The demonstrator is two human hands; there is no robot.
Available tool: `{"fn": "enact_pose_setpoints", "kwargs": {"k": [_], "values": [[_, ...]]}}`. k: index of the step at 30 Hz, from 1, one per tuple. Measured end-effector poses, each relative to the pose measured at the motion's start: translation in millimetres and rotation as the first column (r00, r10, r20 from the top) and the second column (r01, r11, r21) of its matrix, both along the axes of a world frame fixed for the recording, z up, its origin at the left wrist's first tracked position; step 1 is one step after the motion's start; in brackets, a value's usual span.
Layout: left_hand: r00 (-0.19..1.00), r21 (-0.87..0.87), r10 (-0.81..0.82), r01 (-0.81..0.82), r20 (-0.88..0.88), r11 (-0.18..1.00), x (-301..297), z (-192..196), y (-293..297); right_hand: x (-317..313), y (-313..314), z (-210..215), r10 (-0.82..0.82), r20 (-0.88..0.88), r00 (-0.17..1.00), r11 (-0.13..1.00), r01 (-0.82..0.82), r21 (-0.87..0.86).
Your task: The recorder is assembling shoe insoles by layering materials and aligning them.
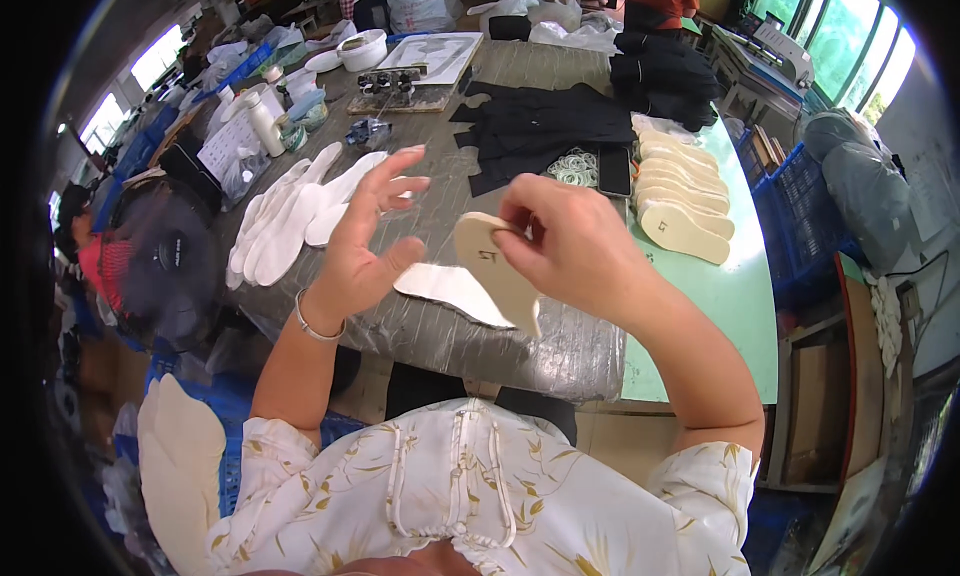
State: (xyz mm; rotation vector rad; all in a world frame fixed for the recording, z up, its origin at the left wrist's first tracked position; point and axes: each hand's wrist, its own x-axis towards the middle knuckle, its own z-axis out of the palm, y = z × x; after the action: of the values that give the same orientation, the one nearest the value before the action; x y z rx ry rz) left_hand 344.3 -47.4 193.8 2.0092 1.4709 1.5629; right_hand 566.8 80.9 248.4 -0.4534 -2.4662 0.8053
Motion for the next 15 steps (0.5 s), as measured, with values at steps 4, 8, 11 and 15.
{"fn": "enact_pose_setpoints", "kwargs": {"k": [4, 8, 11, 15], "values": [[0.925, -0.348, -0.026, -0.117, -0.38, 0.93, -47.3, -65.3, 19.2, 35.1, 23.8, 0.7, -0.149, -0.014, 0.989, 0.989, 0.149, 0.016], [0.794, -0.614, -0.165, -0.301, -0.585, 0.73, -88.1, -165.9, 27.1, 60.4, 44.5, -3.9, -0.236, 0.013, 0.972, 0.968, 0.234, 0.094], [0.78, -0.638, -0.208, -0.292, -0.59, 0.712, -85.0, -180.2, 34.3, 71.2, 56.4, -5.7, -0.309, 0.057, 0.949, 0.939, 0.295, 0.176], [0.802, -0.635, -0.218, -0.241, -0.556, 0.734, -79.2, -197.2, 33.8, 74.3, 58.1, -11.5, -0.423, 0.092, 0.901, 0.861, 0.368, 0.352]]}}
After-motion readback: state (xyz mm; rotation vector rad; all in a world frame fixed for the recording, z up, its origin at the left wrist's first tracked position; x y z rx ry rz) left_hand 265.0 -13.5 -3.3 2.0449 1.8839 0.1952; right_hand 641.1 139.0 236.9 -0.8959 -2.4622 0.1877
